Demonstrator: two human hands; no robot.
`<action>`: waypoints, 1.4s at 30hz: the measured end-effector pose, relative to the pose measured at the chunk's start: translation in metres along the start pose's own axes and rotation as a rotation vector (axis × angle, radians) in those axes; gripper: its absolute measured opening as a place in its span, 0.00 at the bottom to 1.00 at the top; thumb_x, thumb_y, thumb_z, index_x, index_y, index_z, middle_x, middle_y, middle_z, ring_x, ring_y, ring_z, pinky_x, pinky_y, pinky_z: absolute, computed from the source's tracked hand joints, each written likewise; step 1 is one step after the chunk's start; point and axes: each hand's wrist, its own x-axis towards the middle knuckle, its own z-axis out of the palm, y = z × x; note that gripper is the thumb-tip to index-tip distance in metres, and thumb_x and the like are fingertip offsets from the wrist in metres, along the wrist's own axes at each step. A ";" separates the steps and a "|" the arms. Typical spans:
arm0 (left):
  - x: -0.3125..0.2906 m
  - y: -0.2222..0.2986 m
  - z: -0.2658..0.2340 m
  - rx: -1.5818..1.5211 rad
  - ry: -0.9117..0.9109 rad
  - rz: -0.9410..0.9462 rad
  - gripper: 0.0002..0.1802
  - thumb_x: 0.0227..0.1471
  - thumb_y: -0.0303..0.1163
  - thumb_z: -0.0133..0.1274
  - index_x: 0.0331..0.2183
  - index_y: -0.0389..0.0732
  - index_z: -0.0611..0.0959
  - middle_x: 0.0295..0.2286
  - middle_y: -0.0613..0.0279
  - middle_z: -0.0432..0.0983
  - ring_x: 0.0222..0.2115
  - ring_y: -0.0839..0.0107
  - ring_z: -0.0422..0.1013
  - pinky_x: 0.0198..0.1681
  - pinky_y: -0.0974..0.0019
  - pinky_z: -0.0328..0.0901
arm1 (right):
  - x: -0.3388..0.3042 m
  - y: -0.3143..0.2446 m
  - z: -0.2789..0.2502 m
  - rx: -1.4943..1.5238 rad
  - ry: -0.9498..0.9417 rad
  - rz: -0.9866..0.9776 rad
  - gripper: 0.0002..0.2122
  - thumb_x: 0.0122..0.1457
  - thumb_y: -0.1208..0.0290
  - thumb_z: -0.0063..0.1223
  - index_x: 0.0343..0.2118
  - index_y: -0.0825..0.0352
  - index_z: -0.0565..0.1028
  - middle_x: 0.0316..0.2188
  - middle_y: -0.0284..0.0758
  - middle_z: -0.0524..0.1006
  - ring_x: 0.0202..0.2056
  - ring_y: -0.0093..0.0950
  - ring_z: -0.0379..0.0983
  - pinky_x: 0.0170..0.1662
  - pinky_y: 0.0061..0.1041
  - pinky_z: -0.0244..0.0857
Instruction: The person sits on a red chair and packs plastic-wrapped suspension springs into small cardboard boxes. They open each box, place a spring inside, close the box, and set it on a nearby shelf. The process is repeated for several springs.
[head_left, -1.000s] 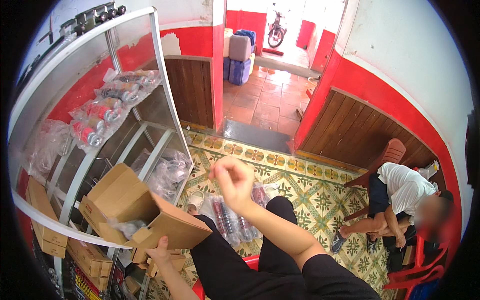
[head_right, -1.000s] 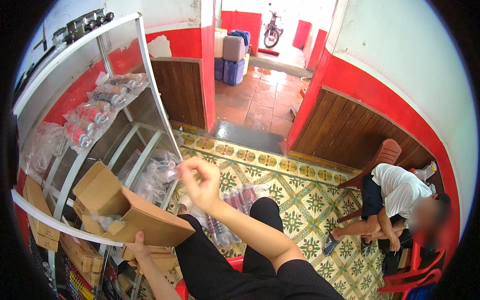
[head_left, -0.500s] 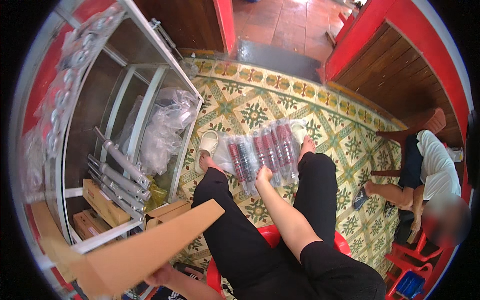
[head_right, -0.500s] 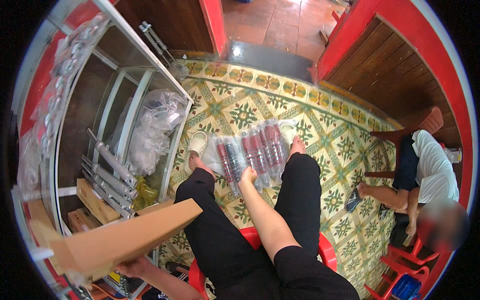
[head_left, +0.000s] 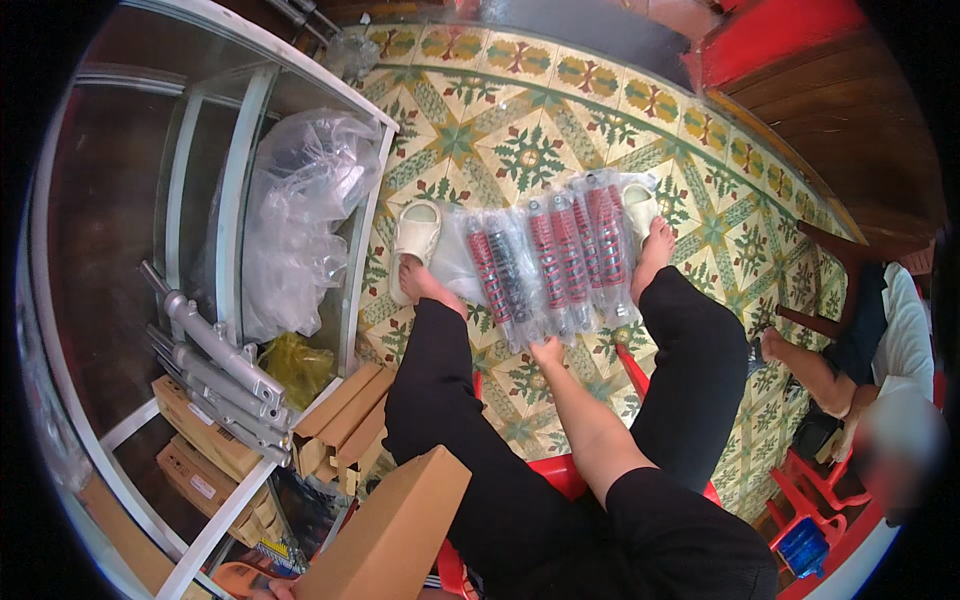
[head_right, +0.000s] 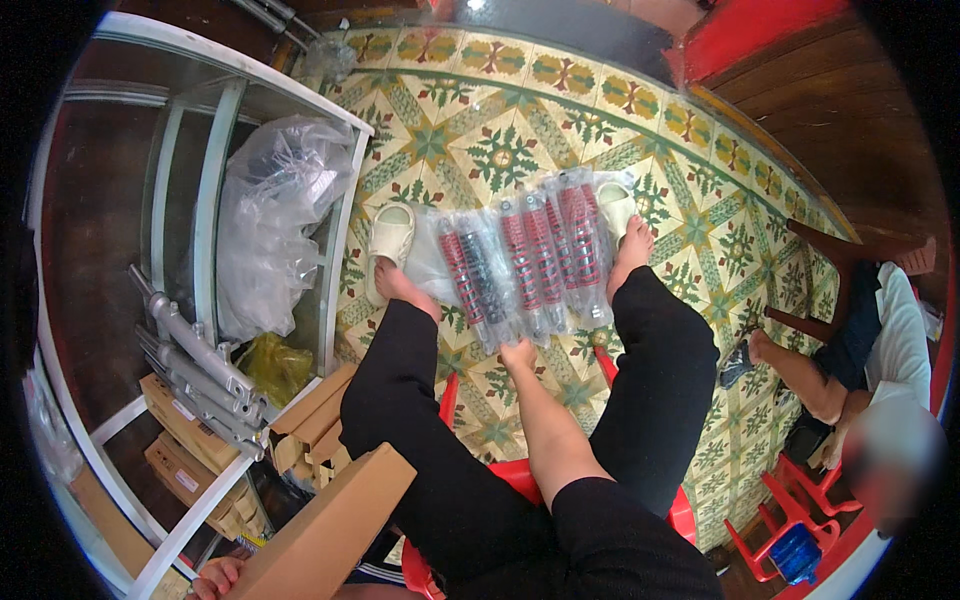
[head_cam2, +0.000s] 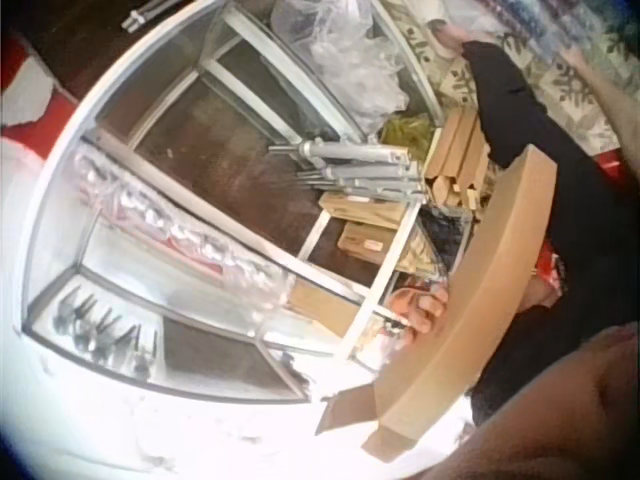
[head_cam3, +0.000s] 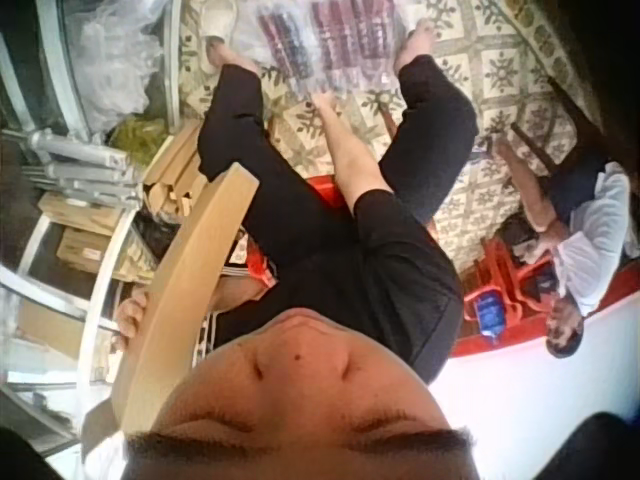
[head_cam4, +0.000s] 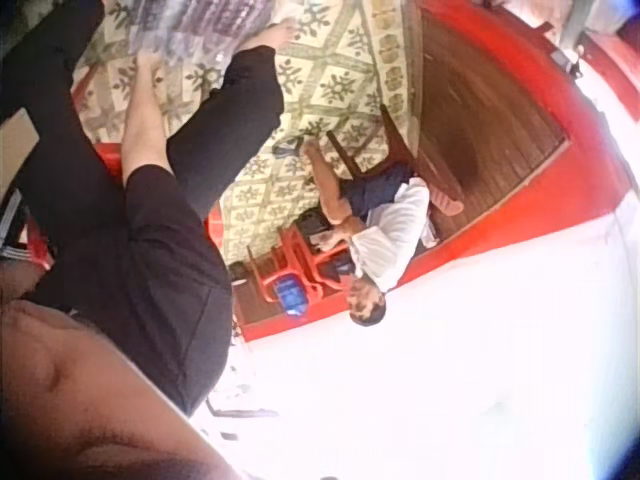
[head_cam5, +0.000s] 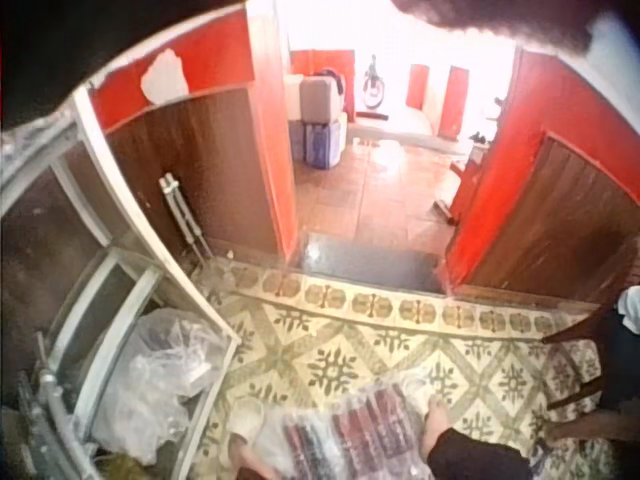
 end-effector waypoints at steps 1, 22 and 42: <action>-0.005 -0.042 0.031 0.079 -0.036 -0.094 0.32 0.56 0.51 0.42 0.50 0.31 0.70 0.48 0.43 0.69 0.47 0.51 0.66 0.50 0.51 0.60 | 0.006 0.002 -0.001 -0.043 -0.044 -0.008 0.28 0.42 0.59 0.62 0.47 0.67 0.73 0.48 0.47 0.74 0.51 0.43 0.70 0.53 0.38 0.64; -0.050 -0.276 0.265 0.512 -0.100 -0.498 0.30 0.60 0.45 0.35 0.45 0.25 0.74 0.44 0.38 0.72 0.45 0.48 0.67 0.49 0.54 0.58 | 0.054 -0.020 -0.004 0.167 -0.538 0.082 0.37 0.38 0.57 0.69 0.53 0.67 0.68 0.44 0.39 0.75 0.47 0.33 0.70 0.48 0.33 0.62; -0.041 0.120 -0.110 -0.477 -0.092 0.204 0.32 0.54 0.47 0.43 0.52 0.32 0.70 0.51 0.46 0.69 0.52 0.50 0.65 0.54 0.46 0.60 | -0.029 -0.072 -0.017 0.269 -0.314 -0.117 0.19 0.43 0.66 0.57 0.35 0.79 0.77 0.32 0.44 0.80 0.34 0.33 0.76 0.39 0.32 0.67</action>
